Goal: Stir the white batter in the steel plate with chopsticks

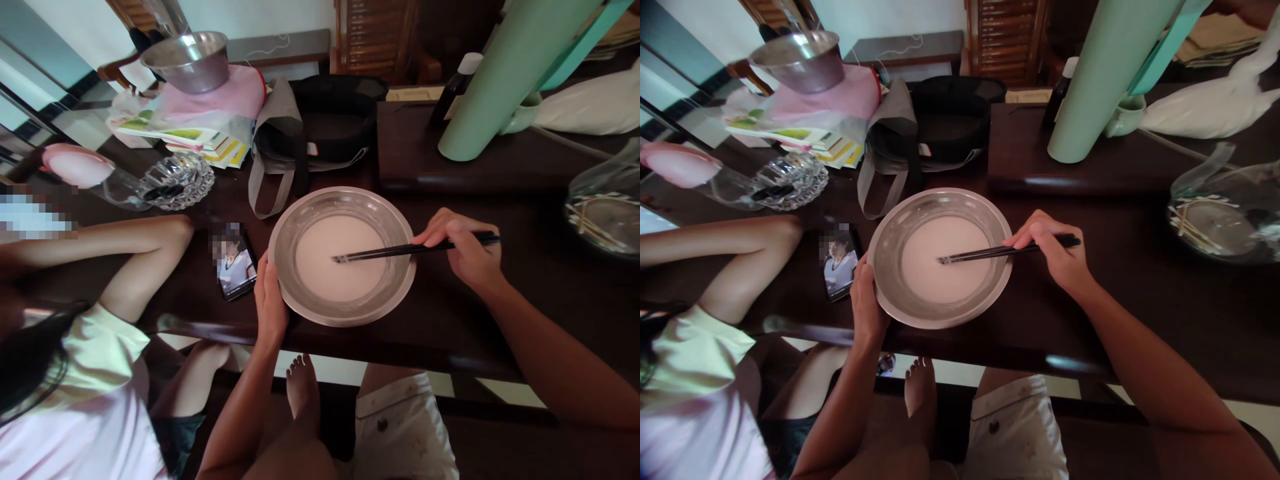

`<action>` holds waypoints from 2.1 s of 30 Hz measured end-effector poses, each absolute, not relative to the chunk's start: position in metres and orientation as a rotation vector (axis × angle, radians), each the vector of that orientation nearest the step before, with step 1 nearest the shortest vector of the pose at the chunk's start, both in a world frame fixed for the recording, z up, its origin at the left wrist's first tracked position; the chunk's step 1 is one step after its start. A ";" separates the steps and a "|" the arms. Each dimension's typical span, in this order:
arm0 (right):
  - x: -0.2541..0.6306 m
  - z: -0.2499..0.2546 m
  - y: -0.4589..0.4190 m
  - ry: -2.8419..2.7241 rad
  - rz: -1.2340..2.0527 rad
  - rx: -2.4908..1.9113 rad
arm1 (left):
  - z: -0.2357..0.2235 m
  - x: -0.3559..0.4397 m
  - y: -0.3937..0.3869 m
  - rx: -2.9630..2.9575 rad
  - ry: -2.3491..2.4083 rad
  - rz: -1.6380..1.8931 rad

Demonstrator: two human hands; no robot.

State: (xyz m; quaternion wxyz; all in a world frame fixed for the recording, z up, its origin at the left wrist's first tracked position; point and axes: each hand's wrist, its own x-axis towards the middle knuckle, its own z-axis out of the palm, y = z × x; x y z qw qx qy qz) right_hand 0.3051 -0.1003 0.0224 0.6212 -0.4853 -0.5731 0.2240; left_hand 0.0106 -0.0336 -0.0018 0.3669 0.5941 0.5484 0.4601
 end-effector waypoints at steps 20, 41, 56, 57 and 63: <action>0.304 0.023 -0.101 -1.376 0.504 -1.150 | -0.001 0.012 -0.034 1.525 1.418 1.190; 0.303 0.022 -0.102 -1.393 0.492 -1.148 | -0.003 0.010 -0.034 1.504 1.429 1.193; 0.303 0.023 -0.102 -1.457 0.598 -1.115 | -0.002 0.011 -0.034 1.510 1.435 1.180; 0.302 0.024 -0.102 -1.486 0.582 -1.153 | -0.002 0.011 -0.034 1.509 1.434 1.184; 0.304 0.023 -0.102 -1.355 0.520 -1.122 | -0.004 0.010 -0.034 1.512 1.431 1.187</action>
